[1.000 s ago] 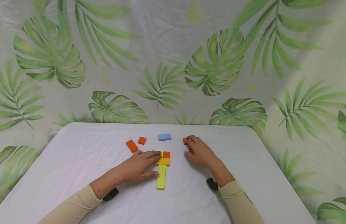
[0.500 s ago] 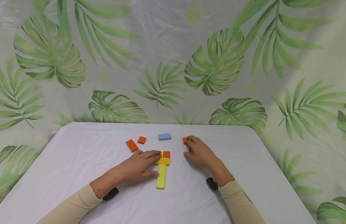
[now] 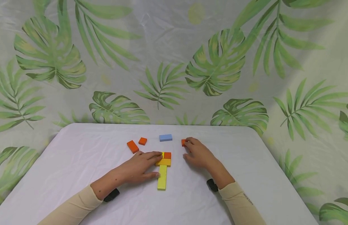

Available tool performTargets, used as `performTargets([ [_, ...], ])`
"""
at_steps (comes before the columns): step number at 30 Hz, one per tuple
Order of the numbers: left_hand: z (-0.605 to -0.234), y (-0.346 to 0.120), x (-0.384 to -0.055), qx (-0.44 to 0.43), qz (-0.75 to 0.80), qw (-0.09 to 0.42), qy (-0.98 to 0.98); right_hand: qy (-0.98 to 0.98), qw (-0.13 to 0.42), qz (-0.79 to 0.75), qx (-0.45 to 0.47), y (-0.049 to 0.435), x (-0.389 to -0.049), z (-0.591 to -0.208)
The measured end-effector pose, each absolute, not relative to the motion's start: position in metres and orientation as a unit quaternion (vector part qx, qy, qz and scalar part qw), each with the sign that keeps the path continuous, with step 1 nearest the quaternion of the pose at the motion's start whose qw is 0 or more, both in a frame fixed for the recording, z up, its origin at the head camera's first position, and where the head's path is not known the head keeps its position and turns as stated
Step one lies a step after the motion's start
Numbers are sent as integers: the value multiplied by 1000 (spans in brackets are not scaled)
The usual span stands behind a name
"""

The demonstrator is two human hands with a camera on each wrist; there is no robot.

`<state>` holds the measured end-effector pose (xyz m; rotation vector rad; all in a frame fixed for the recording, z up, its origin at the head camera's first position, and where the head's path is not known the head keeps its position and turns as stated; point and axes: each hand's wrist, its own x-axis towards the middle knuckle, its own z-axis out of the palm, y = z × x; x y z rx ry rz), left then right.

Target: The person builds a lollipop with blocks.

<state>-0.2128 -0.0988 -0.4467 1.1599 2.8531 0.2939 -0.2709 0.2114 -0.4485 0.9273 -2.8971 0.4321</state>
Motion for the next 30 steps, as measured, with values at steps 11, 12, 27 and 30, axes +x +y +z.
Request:
performTargets([
  [11, -447, -99, -213, 377, 92, 19, 922, -941, 40, 126, 312, 209, -269, -452],
  [12, -447, -99, -213, 377, 92, 19, 922, -941, 40, 127, 312, 208, -269, -451],
  [27, -447, -99, -212, 372, 96, 22, 923, -942, 12, 142, 305, 199, -263, -449],
  [30, -447, -99, -212, 373, 95, 20, 923, -940, 14, 146, 309, 198, -262, -449],
])
